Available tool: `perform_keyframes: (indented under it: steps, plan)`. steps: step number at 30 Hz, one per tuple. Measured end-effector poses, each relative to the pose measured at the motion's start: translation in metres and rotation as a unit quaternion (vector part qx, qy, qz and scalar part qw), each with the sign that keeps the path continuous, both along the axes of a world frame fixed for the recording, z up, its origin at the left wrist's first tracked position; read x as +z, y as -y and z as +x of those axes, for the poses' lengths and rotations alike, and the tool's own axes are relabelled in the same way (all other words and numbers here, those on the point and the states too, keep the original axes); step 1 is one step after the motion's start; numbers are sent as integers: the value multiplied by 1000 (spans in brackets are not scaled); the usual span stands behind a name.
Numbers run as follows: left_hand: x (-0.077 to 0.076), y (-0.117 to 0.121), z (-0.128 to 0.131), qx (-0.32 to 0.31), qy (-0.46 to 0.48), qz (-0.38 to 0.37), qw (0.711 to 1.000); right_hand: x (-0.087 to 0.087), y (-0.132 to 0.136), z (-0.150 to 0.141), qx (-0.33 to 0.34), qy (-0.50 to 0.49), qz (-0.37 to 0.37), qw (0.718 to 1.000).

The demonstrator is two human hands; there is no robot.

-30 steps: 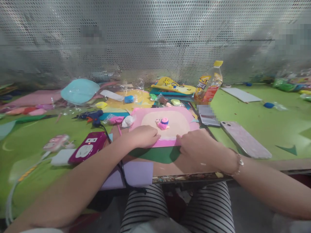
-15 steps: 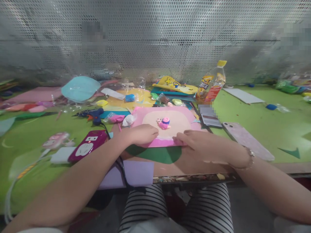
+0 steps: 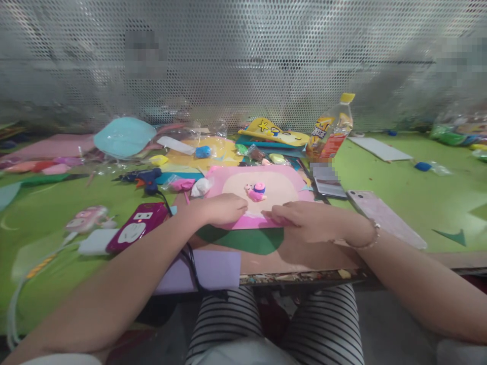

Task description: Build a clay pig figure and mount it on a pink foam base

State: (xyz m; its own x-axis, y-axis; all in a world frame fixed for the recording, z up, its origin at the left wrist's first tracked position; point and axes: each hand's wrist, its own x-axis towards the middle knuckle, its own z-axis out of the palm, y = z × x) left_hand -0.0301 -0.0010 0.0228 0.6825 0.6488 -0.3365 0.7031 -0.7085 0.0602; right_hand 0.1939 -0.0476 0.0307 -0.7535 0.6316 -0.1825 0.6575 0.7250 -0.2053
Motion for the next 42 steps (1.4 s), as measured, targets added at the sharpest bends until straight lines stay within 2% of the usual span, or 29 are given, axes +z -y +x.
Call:
perform_keyframes:
  steps: [5,12,16,18,20,22,24,29,37,42]
  plan:
    - [1,2,1,3,-7,4,1000,-1,-3,-1,14,-24,-32,999]
    - [-1,0,0,4,-8,6,1000,-11,-2,-7,24,-40,17,999]
    - [-3,-1,-2,-11,-3,15,1000,2,-10,5,23,-95,-43,994]
    - [-4,-2,-3,-25,3,19,1000,10,-14,11,-6,-108,-39,993]
    - [-5,-3,-3,-32,8,16,999,15,-13,14,-27,-85,-28,996]
    - [-5,-3,-3,-29,11,12,999,15,-8,12,-18,-43,-27,999]
    - [-4,-2,-2,-19,14,8,1000,11,-1,5,-6,1,-7,1000]
    - [1,3,0,9,9,1,1000,3,14,-7,-47,64,104,991]
    - [5,6,2,32,0,-9,999,-2,14,0,-34,86,188,978]
    - [4,6,2,28,1,-11,1000,-3,15,3,-33,91,196,976]
